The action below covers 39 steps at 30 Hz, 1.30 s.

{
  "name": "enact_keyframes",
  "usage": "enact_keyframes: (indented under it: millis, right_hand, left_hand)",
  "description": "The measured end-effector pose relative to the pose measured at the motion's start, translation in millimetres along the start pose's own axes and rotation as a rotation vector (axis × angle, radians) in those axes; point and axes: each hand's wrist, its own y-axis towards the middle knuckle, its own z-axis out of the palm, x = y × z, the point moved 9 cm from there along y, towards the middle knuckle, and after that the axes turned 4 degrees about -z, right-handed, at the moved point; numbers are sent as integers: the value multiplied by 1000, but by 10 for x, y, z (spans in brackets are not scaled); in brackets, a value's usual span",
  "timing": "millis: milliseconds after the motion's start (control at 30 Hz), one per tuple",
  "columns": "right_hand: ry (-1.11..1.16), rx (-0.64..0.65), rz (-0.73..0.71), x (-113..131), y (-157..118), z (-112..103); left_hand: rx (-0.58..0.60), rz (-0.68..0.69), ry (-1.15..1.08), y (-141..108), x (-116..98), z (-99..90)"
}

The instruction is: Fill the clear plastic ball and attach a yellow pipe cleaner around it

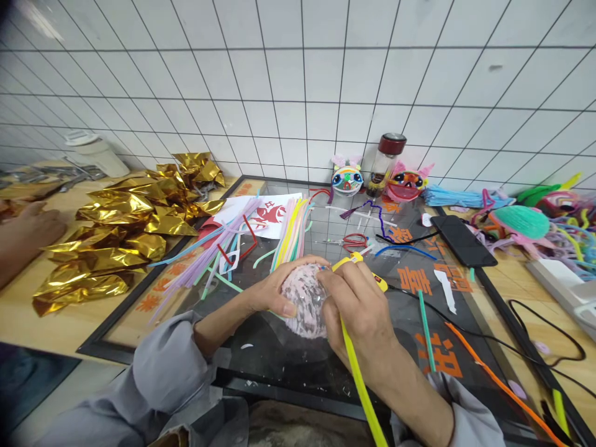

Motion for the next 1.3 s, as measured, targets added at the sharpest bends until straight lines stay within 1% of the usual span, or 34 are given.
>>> enact_keyframes:
  millis: [133,267,500,600,667,733,833,933,967,1033,1100,1167,1200,1300]
  right_hand:
    - [-14,11,1,27,-1,16]
    - [-35,49,33,28,-15,44]
    - [-103,70,45,57,-25,46]
    - [-87,84,52,43,-17,48]
    - [-36,98,65,16,1,26]
    - [36,144,76,-10,26,4]
    - [130,283,95,-57,39,7]
    - [188,397,131,-168,-9,35]
    - [204,419,132,-211,-34,50]
    - [240,484,79,-259,-102,125]
    - [251,463,85,-366,-154,165]
    - [271,403,83,-442,-186,192]
    - [274,372,81,-465,-196,205]
    - [264,340,80,-474,-199,248]
  left_hand:
    - [-14,29,56,2,-4,-21]
    - [-27,68,149,7,-34,-37]
    - [-33,131,272,13,-77,-30]
    - [-33,137,286,13,-73,-29]
    - [-36,138,290,14,-74,-38]
    - [-52,141,301,16,-83,-59]
    - [-65,126,304,18,-84,-83]
    - [-54,90,269,13,-60,-80]
    - [-50,79,254,10,-50,-76]
    - [-42,63,210,4,-28,-65]
    - [-37,66,149,-3,-12,-56]
    - [-45,90,103,-9,-10,-60]
    - [-54,104,86,-12,-11,-68]
    - [-67,112,47,-15,6,-83]
